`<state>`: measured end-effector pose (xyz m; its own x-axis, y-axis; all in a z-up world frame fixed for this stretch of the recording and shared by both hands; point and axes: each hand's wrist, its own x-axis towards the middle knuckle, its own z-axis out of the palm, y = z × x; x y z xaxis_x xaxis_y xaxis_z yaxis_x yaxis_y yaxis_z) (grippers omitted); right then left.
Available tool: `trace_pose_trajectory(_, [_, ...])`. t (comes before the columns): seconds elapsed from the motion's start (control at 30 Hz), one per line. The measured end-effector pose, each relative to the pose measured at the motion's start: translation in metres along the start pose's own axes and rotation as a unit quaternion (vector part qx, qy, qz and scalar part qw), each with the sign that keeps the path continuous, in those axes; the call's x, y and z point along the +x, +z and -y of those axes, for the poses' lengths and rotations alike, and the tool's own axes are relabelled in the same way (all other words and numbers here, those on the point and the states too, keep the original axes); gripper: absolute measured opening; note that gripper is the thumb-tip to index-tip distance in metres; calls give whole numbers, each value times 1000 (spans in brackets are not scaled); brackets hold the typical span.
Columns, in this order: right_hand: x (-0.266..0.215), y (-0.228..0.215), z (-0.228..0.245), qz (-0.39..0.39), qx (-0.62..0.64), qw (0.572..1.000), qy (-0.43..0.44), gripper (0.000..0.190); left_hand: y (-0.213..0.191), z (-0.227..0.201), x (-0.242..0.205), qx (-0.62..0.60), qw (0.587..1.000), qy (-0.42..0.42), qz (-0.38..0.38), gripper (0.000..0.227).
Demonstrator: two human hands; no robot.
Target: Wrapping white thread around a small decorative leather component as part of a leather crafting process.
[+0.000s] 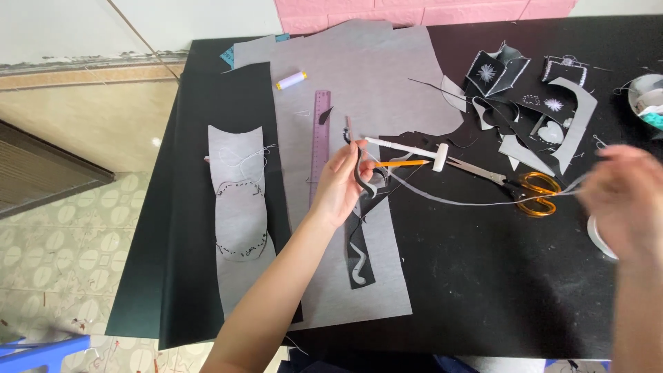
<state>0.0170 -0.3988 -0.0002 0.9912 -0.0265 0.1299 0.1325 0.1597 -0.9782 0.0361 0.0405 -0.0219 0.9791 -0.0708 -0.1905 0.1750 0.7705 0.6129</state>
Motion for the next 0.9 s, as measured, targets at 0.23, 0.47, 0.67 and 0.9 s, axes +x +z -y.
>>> trace_pose_trajectory(0.23, [-14, 158, 21, 212, 45, 972, 92, 32, 13, -6, -17, 121, 989, 15, 78, 41])
trace_pose_trajectory(0.47, [-6, 217, 5, 105, 40, 985, 131, 21, 8, 9, -15, 217, 971, 82, 62, 33])
trace_pose_trajectory(0.67, [-3, 223, -17, 68, 64, 989, 112, 20, 11, 9, -14, 276, 951, 126, 56, 30])
trace_pose_trajectory(0.9, [-14, 234, -23, 66, 113, 986, 104, 14, 15, 18, -19, 298, 944, 128, 59, 32])
